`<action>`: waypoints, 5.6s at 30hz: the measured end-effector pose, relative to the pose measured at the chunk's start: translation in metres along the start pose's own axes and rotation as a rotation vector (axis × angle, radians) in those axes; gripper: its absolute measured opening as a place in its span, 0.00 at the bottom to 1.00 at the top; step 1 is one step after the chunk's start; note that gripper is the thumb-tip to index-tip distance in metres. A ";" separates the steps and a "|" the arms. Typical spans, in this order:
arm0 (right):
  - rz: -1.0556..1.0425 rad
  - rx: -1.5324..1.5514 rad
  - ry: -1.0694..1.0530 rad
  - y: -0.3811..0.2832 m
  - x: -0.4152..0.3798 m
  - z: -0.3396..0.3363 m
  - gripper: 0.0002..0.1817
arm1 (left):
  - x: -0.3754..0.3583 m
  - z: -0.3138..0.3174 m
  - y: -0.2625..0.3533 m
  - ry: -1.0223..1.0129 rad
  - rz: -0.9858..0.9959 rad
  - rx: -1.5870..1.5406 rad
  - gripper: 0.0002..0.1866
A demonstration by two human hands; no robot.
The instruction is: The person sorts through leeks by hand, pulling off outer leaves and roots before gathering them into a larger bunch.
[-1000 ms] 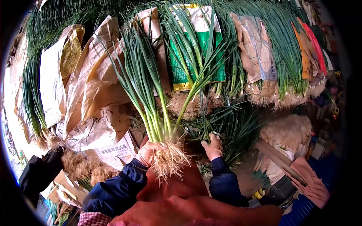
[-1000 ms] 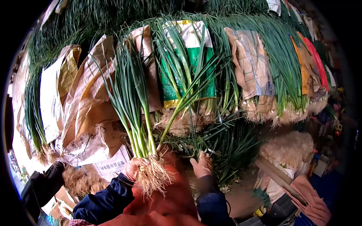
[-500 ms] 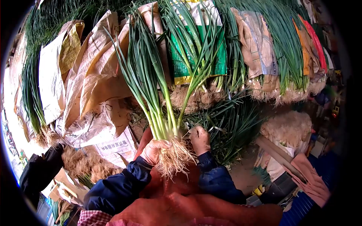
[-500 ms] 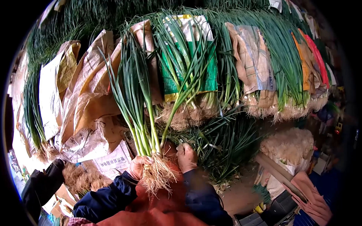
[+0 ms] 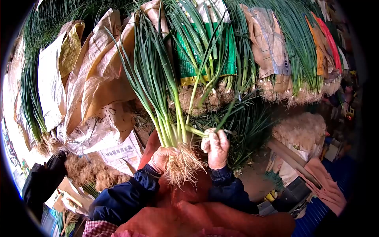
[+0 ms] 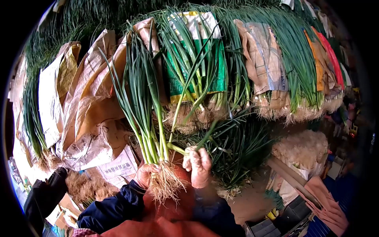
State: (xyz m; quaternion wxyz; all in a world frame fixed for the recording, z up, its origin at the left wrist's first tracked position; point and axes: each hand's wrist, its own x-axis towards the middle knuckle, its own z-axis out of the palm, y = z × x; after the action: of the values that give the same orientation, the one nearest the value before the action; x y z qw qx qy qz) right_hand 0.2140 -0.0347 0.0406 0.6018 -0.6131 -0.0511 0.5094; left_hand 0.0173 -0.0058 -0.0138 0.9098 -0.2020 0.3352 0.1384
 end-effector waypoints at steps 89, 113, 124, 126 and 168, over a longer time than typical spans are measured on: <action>-0.098 -0.196 0.437 -0.002 0.132 -0.046 0.04 | -0.017 -0.009 0.037 -0.011 0.115 -0.029 0.31; 0.674 -0.217 -0.423 -0.013 0.107 0.065 0.12 | 0.009 0.005 0.016 0.136 0.224 0.308 0.20; -0.036 -0.191 0.131 -0.018 0.037 -0.002 0.11 | 0.004 0.027 0.013 0.234 0.113 0.119 0.18; 0.065 -0.579 0.253 0.006 0.041 -0.080 0.11 | -0.002 0.028 0.018 0.081 0.114 -0.052 0.18; -0.220 -0.222 -0.347 0.008 0.031 0.044 0.12 | -0.022 -0.011 0.030 0.042 0.168 -0.031 0.15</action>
State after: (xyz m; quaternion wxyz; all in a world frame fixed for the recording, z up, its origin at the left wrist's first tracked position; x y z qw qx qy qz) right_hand 0.1940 0.0146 0.0278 0.5646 -0.5695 -0.2759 0.5299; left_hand -0.0167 0.0128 -0.0149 0.8845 -0.1903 0.3676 0.2151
